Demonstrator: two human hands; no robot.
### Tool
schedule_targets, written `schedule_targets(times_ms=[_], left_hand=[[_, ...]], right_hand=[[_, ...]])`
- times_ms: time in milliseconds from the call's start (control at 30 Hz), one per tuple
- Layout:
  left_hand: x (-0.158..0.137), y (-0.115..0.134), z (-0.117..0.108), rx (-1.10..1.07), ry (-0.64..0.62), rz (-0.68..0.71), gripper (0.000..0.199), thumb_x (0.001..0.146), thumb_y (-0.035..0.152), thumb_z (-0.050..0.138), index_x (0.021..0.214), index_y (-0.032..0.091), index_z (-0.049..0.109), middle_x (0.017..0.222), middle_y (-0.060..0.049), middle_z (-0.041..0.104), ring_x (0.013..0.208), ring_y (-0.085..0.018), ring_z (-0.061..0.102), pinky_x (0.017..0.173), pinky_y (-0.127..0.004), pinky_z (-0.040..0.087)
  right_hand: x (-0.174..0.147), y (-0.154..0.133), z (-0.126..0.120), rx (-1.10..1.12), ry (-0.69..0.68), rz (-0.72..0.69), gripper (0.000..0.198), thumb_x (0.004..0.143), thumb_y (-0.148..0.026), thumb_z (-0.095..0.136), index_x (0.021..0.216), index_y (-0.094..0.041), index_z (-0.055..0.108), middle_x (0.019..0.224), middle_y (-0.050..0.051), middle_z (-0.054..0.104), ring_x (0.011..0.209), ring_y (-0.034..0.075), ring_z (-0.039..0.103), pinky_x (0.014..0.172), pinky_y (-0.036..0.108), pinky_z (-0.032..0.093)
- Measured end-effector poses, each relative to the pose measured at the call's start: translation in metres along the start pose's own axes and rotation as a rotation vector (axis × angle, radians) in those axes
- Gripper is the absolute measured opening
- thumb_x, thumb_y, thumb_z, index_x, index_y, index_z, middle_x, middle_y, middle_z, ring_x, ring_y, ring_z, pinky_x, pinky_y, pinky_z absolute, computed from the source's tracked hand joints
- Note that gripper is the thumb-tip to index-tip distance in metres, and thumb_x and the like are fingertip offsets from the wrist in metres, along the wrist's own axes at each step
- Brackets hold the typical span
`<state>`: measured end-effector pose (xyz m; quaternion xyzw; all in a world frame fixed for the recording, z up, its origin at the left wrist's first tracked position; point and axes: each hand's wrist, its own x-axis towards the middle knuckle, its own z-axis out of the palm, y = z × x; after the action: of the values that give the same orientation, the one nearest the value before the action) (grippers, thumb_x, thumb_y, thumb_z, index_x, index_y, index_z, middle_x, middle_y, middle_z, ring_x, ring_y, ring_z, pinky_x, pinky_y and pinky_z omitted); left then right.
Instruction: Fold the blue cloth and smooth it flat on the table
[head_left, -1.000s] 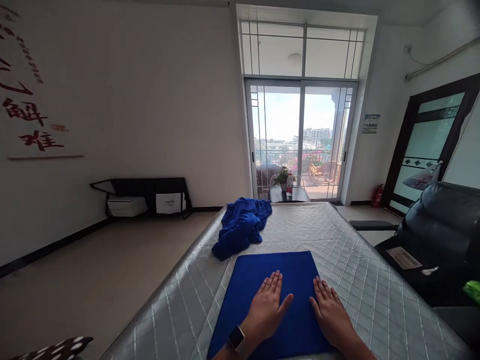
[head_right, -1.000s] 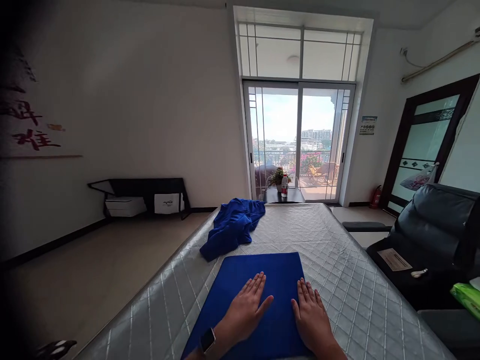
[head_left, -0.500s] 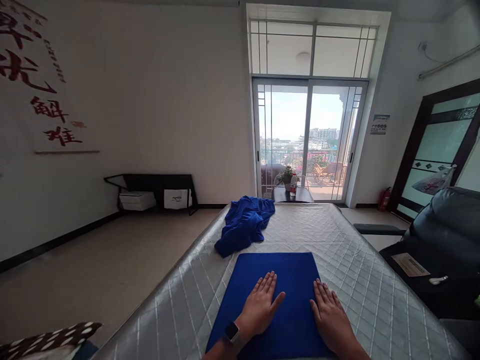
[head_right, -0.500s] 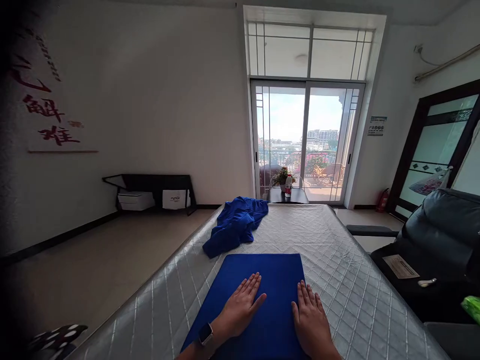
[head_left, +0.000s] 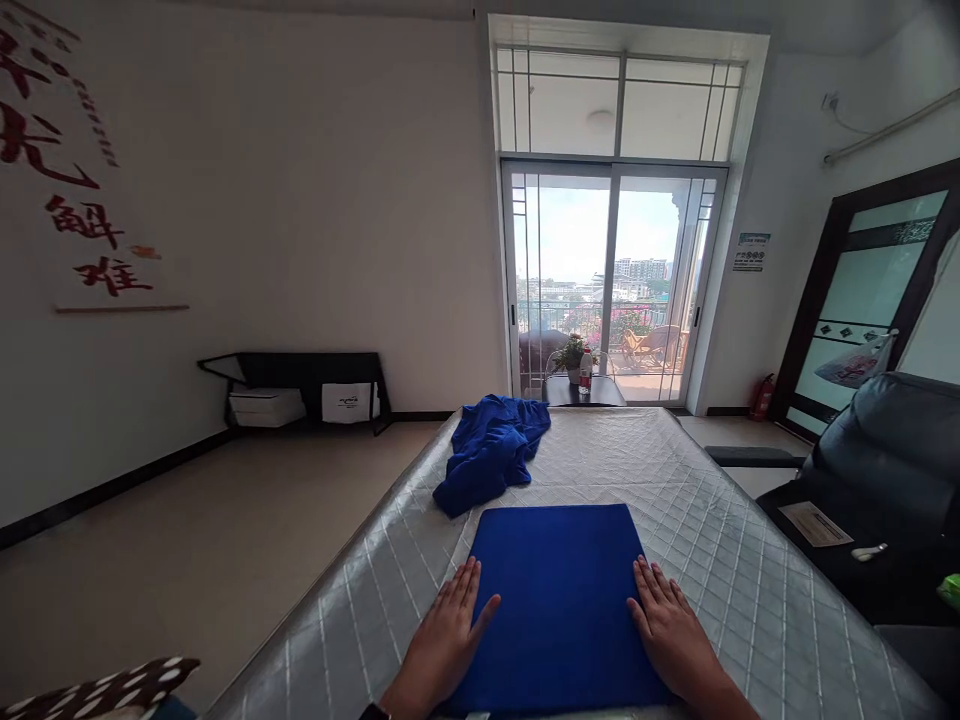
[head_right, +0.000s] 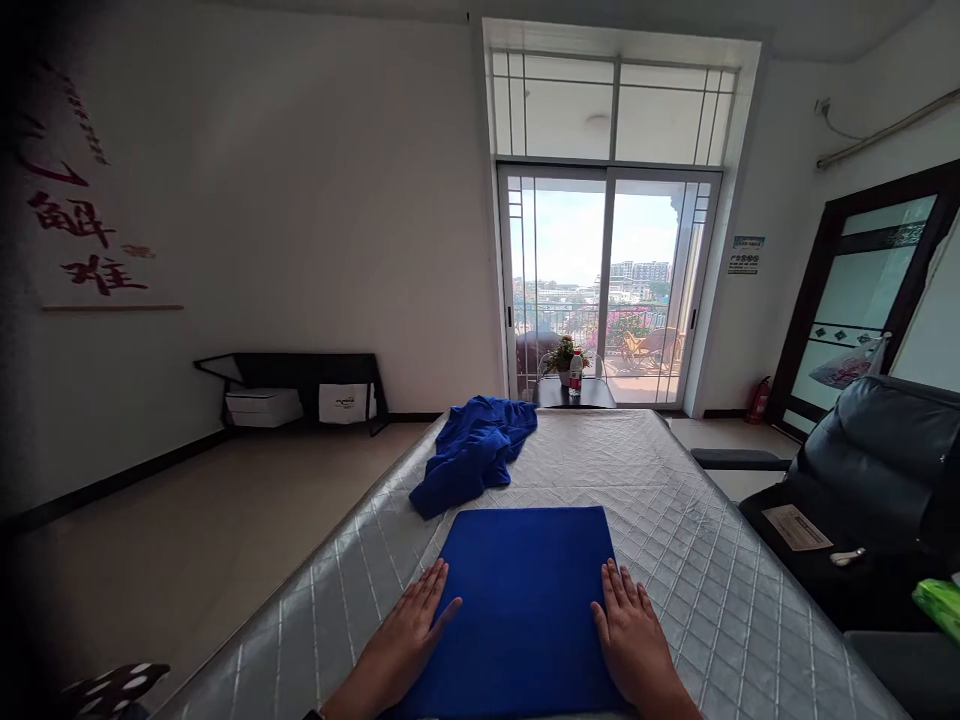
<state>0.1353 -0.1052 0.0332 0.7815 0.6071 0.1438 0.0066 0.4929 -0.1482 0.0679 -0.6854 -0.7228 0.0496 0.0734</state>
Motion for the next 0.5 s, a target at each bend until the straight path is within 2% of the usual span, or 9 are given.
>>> schedule_targets(times_ms=[67, 167, 333, 400, 500], left_hand=[[-0.001, 0.001, -0.003, 0.002, 0.002, 0.004, 0.072, 0.098, 0.062, 0.022, 0.152, 0.015, 0.031, 0.157, -0.01, 0.03, 0.145, -0.025, 0.029, 0.118, -0.044, 0.029], [-0.003, 0.0, -0.003, 0.002, 0.041, 0.04, 0.068, 0.098, 0.061, 0.024, 0.152, 0.021, 0.034, 0.155, -0.007, 0.038, 0.144, -0.026, 0.032, 0.116, -0.045, 0.032], [-0.005, 0.001, -0.002, 0.007, 0.083, 0.036, 0.064, 0.098, 0.06, 0.02, 0.15, 0.028, 0.039, 0.149, -0.004, 0.048, 0.142, -0.025, 0.036, 0.113, -0.044, 0.036], [-0.003, 0.006, -0.009, 0.01, 0.083, 0.032, 0.064, 0.098, 0.06, 0.02, 0.149, 0.026, 0.04, 0.148, -0.005, 0.05, 0.141, -0.025, 0.037, 0.112, -0.044, 0.037], [-0.002, 0.017, -0.035, 0.005, 0.08, -0.005, 0.069, 0.097, 0.062, 0.021, 0.147, 0.021, 0.044, 0.149, -0.007, 0.049, 0.139, -0.027, 0.04, 0.111, -0.045, 0.039]], right_hand=[[-0.006, 0.001, -0.002, 0.009, 0.012, -0.001, 0.066, 0.099, -0.051, 0.017, 0.153, -0.016, 0.026, 0.16, 0.003, 0.017, 0.148, 0.022, 0.012, 0.121, 0.046, 0.013], [-0.017, 0.002, -0.002, 0.024, 0.015, -0.009, 0.066, 0.098, -0.055, 0.021, 0.152, -0.019, 0.03, 0.16, 0.003, 0.02, 0.148, 0.024, 0.014, 0.121, 0.048, 0.014], [-0.035, 0.002, 0.004, 0.03, -0.049, -0.014, 0.066, 0.098, -0.057, 0.021, 0.152, -0.02, 0.026, 0.159, 0.001, 0.015, 0.148, 0.024, 0.014, 0.121, 0.048, 0.017], [-0.039, 0.003, 0.008, 0.031, -0.079, -0.008, 0.066, 0.098, -0.057, 0.021, 0.152, -0.019, 0.024, 0.159, 0.002, 0.014, 0.147, 0.024, 0.014, 0.121, 0.048, 0.017], [-0.039, 0.005, 0.013, 0.046, -0.077, -0.008, 0.065, 0.098, -0.057, 0.021, 0.152, -0.02, 0.025, 0.158, 0.002, 0.015, 0.147, 0.024, 0.015, 0.121, 0.048, 0.016]])
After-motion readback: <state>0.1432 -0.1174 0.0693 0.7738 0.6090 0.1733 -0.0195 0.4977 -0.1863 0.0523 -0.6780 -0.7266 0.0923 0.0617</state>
